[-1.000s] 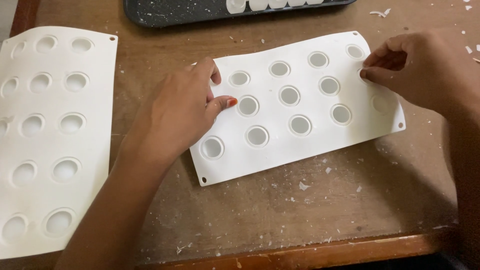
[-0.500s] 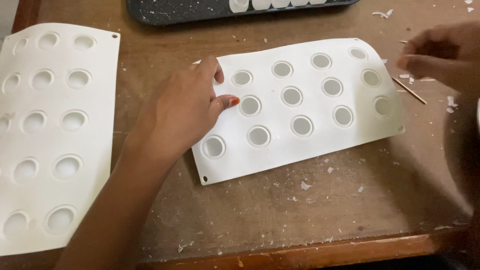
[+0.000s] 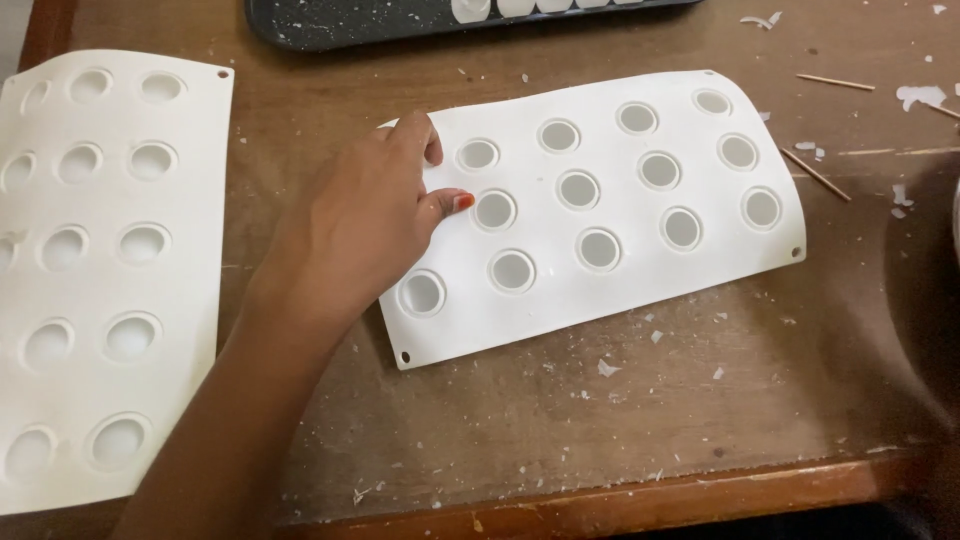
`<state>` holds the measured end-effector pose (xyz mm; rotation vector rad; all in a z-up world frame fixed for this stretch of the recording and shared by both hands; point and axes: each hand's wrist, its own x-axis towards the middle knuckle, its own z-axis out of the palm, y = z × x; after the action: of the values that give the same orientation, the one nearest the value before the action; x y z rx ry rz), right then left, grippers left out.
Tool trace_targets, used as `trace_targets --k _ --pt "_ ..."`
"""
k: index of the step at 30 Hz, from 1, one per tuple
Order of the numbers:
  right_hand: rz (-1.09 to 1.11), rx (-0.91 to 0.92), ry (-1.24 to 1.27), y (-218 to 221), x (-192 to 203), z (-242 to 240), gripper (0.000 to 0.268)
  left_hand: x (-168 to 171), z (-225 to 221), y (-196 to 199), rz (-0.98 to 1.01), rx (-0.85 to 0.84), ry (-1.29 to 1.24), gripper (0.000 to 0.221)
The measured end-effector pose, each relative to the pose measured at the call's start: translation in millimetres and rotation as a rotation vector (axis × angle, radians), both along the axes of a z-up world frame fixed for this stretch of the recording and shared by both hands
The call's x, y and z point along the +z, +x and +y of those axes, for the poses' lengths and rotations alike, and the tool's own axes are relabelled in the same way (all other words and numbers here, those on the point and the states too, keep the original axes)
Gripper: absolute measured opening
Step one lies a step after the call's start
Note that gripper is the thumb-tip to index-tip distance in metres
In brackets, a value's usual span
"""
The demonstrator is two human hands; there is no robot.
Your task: Extracting small wax candles from a circular silicone mold.
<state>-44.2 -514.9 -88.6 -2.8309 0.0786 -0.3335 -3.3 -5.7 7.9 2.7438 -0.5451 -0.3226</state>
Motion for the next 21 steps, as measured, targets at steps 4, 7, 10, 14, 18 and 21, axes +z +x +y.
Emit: trace_targets --k 4,7,10,14,18,21 --pt "-0.074 0.014 -0.036 2 -2 7 0.019 2 1 0 0.004 0.003 0.014 0.051" --pt "-0.117 0.074 0.038 5 12 58 0.015 3 1 0 0.015 0.004 0.021 0.051" --pt "-0.173 0.210 0.208 8 15 91 0.009 -2 5 3 -0.010 -0.014 0.006 0.048" --pt "-0.227 0.322 0.085 9 14 89 0.017 -14 18 8 -0.188 0.105 0.082 0.043" --pt "0.283 -0.072 0.137 9 36 110 0.038 -20 32 17 -0.368 0.160 0.193 0.056" --pt "0.585 -0.193 0.105 9 48 128 0.044 6 16 12 0.293 0.228 0.277 0.076"
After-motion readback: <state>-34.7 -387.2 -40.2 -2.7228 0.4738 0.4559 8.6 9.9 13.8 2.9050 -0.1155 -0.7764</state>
